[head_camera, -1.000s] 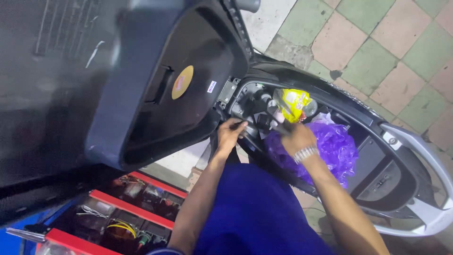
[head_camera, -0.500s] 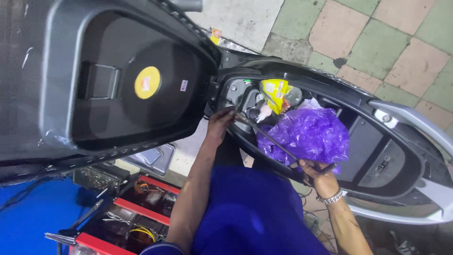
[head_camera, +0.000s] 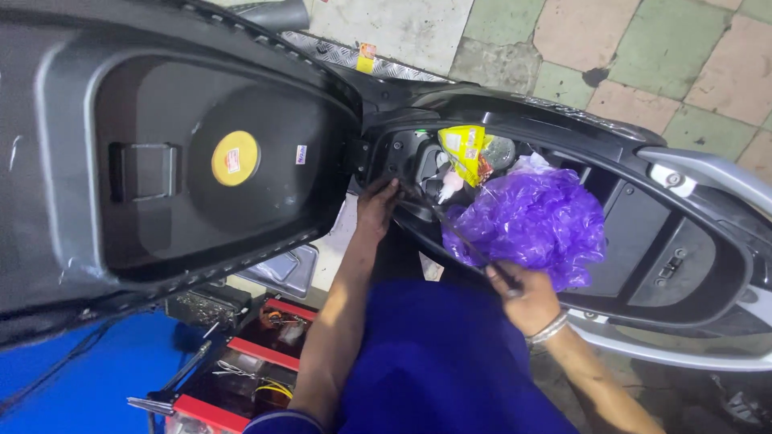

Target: The person works on the under-seat compartment of a scooter, using a screwdriver to remove screws from a black plastic cover. They then use a long metal rod to manipulate components within the storage area, moving aside a purple plastic bag and other items to access the mechanism.

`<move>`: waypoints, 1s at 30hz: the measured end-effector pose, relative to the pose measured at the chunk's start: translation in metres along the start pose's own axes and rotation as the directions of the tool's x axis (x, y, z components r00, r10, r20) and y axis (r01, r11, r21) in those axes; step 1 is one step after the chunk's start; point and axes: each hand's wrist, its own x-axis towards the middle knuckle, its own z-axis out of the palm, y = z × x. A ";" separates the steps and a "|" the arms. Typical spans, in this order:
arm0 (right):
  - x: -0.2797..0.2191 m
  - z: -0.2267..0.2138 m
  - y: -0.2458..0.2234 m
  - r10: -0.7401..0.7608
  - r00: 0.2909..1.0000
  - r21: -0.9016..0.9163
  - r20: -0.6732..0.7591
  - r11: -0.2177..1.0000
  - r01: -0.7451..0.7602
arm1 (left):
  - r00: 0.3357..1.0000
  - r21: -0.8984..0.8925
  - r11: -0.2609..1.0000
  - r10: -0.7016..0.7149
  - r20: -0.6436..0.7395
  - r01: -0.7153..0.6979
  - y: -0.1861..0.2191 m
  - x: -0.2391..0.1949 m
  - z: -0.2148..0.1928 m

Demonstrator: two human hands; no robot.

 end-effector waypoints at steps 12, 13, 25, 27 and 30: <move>0.015 0.086 0.021 0.110 0.920 -0.619 0.377 0.769 0.162 | 0.986 0.721 0.691 0.077 -0.146 0.052 -0.034 0.035 -0.023; 0.023 0.098 0.021 0.155 0.902 -0.631 0.404 0.760 0.152 | 0.988 0.834 0.549 0.091 -0.121 0.051 -0.043 0.054 -0.030; 0.102 0.192 0.035 0.238 0.867 -0.493 0.439 0.870 0.011 | 0.968 0.948 0.229 0.064 -0.242 0.222 -0.063 0.127 -0.029; 0.103 0.199 0.043 0.267 0.844 -0.500 0.465 0.866 0.002 | 0.963 0.955 0.172 0.077 -0.259 0.243 -0.079 0.139 -0.050; 0.109 0.203 0.045 0.239 0.840 -0.445 0.487 0.896 0.003 | 0.965 0.963 0.151 0.107 -0.241 0.224 -0.086 0.142 -0.060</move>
